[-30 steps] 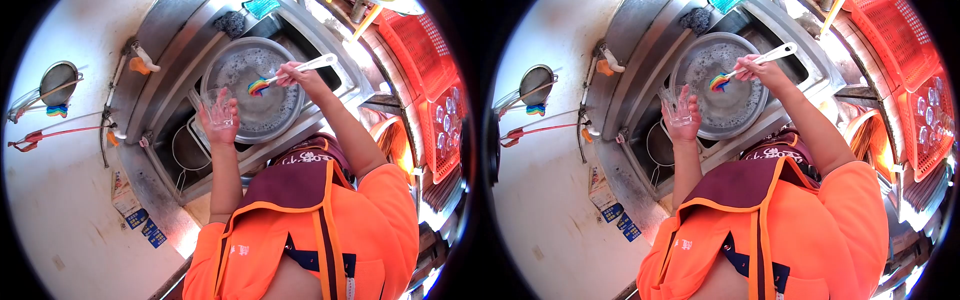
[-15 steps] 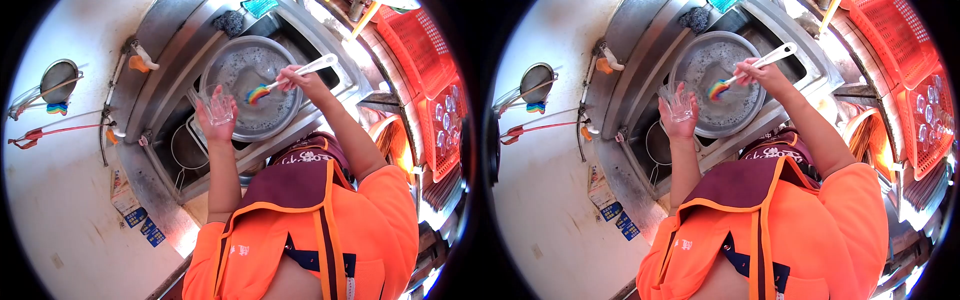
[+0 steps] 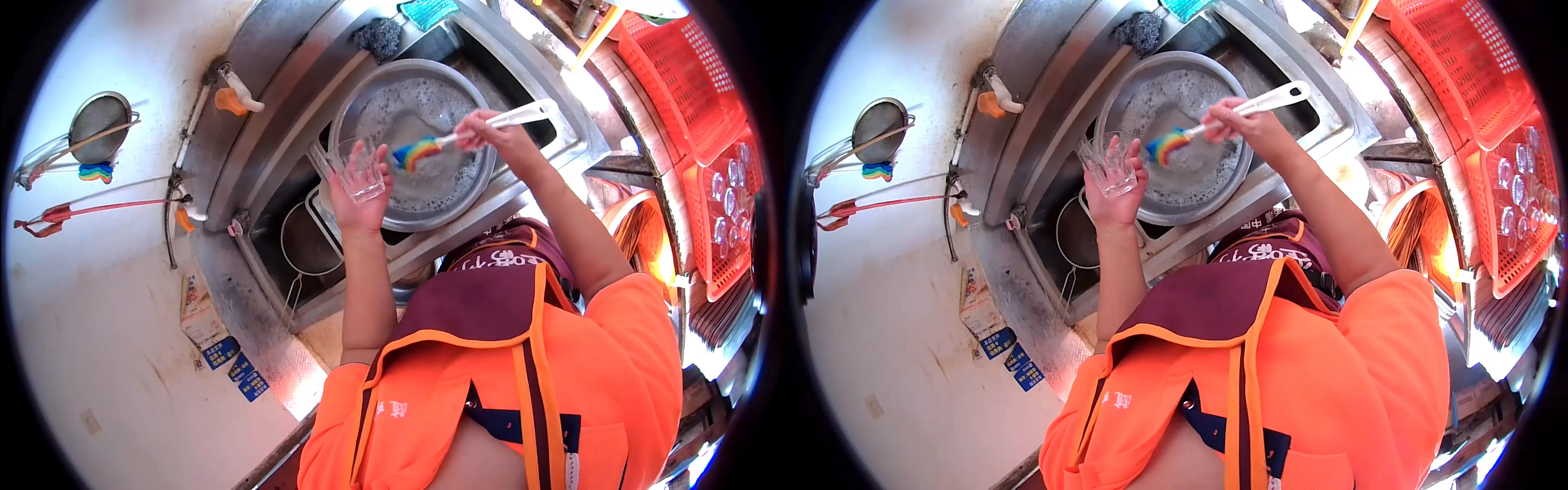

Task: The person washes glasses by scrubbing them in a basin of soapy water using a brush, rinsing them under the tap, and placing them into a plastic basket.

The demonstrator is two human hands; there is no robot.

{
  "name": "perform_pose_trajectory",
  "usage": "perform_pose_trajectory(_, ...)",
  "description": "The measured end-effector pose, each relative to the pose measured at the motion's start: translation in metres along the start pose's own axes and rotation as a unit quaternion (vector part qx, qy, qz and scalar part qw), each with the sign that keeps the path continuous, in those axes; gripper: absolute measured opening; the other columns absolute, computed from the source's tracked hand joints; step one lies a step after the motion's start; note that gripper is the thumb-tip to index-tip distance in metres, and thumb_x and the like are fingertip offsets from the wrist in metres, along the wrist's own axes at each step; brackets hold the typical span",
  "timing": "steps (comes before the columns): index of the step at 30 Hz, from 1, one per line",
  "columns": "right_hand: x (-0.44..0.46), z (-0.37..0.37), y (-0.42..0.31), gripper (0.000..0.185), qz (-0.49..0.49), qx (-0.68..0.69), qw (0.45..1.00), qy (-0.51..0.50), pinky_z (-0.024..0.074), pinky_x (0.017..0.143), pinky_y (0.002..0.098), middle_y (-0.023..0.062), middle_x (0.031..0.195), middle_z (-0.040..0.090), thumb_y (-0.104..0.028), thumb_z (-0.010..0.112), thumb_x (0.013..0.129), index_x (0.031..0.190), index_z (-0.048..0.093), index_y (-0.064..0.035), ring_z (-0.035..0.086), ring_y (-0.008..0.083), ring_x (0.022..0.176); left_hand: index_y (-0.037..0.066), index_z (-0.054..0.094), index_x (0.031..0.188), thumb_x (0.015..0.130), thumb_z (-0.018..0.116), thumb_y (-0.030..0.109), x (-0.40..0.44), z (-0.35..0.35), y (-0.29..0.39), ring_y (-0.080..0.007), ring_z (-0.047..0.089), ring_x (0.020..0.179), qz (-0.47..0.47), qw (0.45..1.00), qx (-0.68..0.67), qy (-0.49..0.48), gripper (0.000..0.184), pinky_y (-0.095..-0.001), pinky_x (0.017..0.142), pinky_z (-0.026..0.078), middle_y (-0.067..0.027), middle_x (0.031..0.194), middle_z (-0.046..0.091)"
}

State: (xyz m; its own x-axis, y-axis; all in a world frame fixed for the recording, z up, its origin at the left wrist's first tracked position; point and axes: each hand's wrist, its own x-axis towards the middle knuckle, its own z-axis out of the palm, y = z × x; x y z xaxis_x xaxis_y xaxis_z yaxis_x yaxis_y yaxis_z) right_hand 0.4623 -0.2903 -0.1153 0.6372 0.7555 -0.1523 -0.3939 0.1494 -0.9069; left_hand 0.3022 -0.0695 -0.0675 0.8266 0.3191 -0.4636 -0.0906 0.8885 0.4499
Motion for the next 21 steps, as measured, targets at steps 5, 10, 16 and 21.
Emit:
perform_pose_trajectory(5,0.012,0.037,-0.034,0.03,-0.081,0.094,0.992,-0.03,0.0453,0.066,0.02,0.0056,0.081,0.067,-0.031,0.051,0.093,0.094,0.064,-0.0041,0.063,0.0101,0.075,0.005,0.038,0.132,0.083,0.048,0.062,0.001,-0.007,0.001,-0.0308,0.059,0.087,-0.007,0.998,0.031,-0.051,0.076,-0.0397,0.073,0.049,-0.0224,0.114,0.055)
perform_pose_trajectory(10,0.01,0.01,-0.003,0.026,-0.008,-0.001,0.998,-0.062,0.045,0.064,0.019,0.0036,0.08,0.067,-0.029,0.055,0.091,0.093,0.065,-0.0043,0.062,0.0089,0.072,0.004,0.037,0.133,0.08,0.053,0.062,-0.007,0.015,-0.002,-0.0288,0.06,0.087,0.037,0.997,0.026,0.055,0.08,-0.0361,0.07,0.052,-0.0203,0.109,0.058)
perform_pose_trajectory(16,-0.003,0.01,0.014,0.013,-0.282,-0.351,0.888,-0.095,0.0451,0.056,0.0293,0.0117,0.078,0.061,-0.017,0.059,0.086,0.09,0.063,-0.005,0.059,0.0242,0.065,0.009,0.045,0.128,0.073,0.065,0.056,-0.003,-0.012,0.002,-0.0241,0.063,0.079,0.069,0.846,0.527,0.041,0.075,-0.0356,0.069,0.052,-0.0102,0.102,0.06)
perform_pose_trajectory(21,-0.017,0.031,0.016,0.027,-0.159,-0.652,0.697,-0.252,0.0411,0.078,0.036,0.0092,0.087,0.059,-0.009,0.061,0.065,0.092,0.063,-0.0097,0.056,0.0268,0.09,0.011,0.044,0.128,0.07,0.073,0.045,-0.023,0.009,0.02,-0.0182,0.06,0.087,0.24,0.353,0.901,0.08,0.074,-0.0309,0.074,0.05,-0.0063,0.103,0.059)
